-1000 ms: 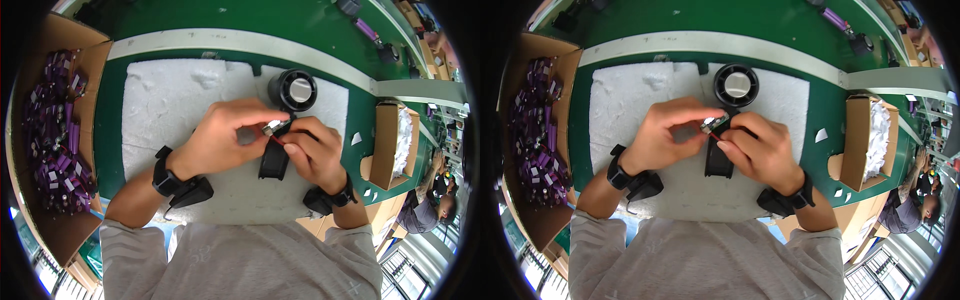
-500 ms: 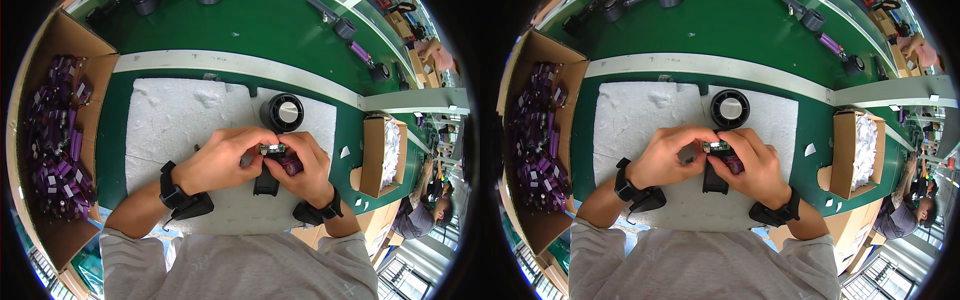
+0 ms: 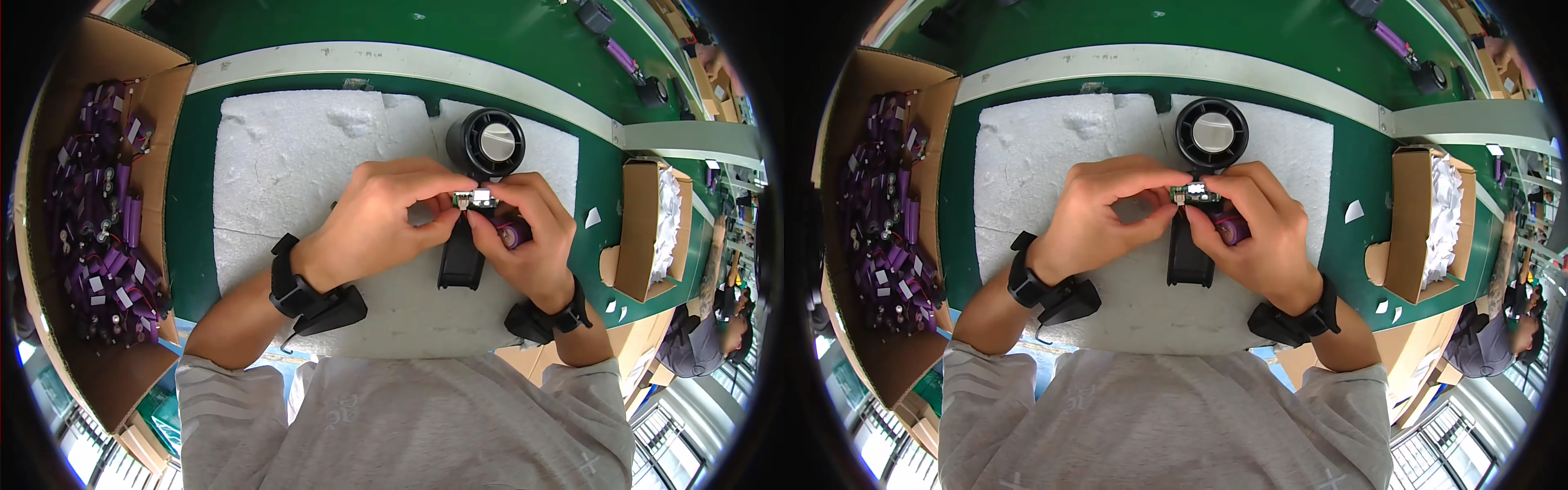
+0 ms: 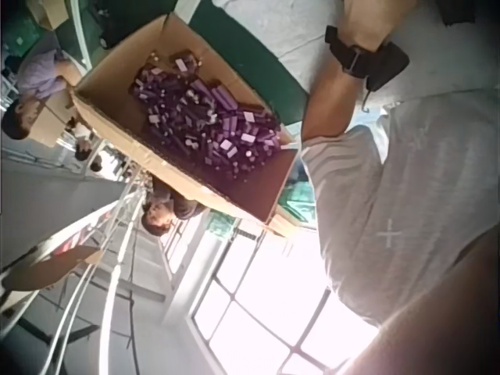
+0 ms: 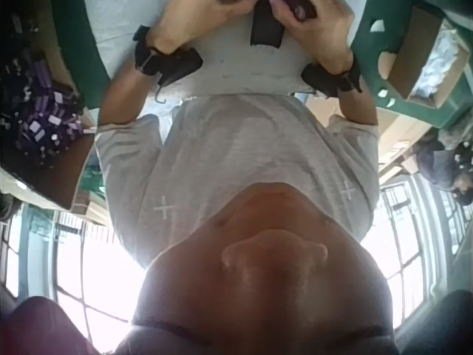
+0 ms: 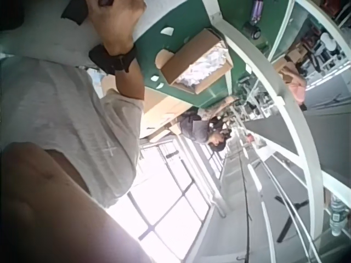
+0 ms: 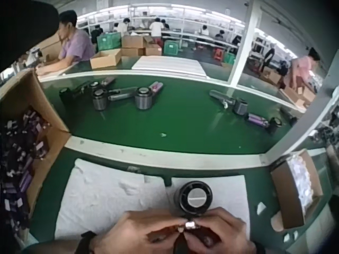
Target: The person connects a battery pack to a circuit board inside a handheld fan housing, inserts the battery into the handle, and then removes it to re-seat the connection. After setting the fan aside, they pick up a new battery pack and apply a piece of tape to it.
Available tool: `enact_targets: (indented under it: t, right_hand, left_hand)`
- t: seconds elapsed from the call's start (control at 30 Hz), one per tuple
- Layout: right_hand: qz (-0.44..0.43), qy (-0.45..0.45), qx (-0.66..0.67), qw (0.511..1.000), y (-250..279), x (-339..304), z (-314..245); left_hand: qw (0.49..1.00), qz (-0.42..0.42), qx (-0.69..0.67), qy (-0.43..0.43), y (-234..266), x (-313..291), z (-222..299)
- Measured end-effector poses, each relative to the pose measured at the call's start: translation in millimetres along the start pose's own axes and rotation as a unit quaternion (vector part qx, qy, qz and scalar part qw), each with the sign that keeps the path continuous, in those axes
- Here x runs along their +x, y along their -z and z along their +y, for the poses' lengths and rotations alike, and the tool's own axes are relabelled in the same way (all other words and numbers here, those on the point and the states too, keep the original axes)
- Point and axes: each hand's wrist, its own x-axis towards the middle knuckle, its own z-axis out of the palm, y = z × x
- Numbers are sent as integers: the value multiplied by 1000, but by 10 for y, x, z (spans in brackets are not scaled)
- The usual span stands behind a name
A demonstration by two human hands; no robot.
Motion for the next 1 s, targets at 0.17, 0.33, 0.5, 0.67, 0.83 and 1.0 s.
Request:
enact_targets:
  t: [0.17,0.33,0.5,0.67,0.83,1.0]
  right_hand:
    - [-3,-3,-7,1000,8,-4,8]
    - [2,-26,15,1000,-7,-9,-44]
    - [6,-11,-18,1000,-10,25,-44]
    - [-10,13,-22,1000,26,10,-47]
    - [-5,8,-28,1000,16,-10,-38]
    - [16,23,-44,999,-10,8,-38]
  left_hand:
    - [999,5,31,-13,5,8,6]
    - [999,16,44,-25,-12,-23,-2]
    - [997,20,54,-42,-7,-28,-33]
    - [997,26,55,-56,-26,-30,-15]
    - [997,22,48,-56,-25,-25,-18]
    - [997,23,52,-46,-21,-36,-4]
